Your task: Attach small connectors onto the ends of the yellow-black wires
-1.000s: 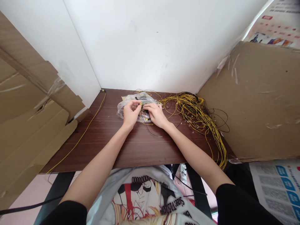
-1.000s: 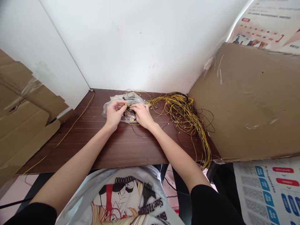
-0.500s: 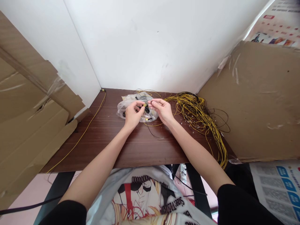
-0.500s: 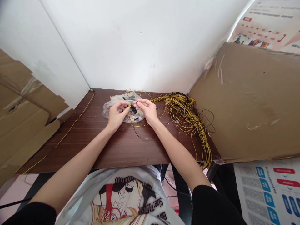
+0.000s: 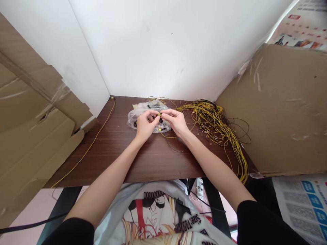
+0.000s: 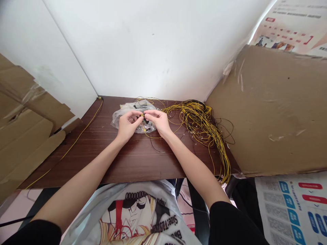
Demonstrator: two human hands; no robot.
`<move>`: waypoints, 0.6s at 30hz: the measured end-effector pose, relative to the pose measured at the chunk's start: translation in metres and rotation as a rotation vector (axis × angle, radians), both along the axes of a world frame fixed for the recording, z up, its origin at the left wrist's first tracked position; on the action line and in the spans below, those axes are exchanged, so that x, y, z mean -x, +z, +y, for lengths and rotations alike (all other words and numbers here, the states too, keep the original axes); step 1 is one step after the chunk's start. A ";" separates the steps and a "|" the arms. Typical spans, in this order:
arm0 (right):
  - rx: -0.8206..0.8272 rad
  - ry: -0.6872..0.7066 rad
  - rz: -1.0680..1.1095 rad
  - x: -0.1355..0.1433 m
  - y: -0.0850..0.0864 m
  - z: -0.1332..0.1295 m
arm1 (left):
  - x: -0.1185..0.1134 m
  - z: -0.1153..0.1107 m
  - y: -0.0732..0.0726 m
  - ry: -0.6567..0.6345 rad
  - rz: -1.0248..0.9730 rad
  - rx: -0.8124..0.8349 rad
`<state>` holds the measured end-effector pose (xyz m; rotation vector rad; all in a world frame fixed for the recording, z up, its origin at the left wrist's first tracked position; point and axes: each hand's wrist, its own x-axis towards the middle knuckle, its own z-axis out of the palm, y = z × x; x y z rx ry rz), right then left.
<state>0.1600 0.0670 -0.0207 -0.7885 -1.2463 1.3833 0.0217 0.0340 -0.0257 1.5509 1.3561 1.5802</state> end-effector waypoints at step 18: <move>-0.231 -0.055 -0.202 -0.003 -0.001 -0.002 | 0.001 0.000 -0.002 0.033 0.032 0.011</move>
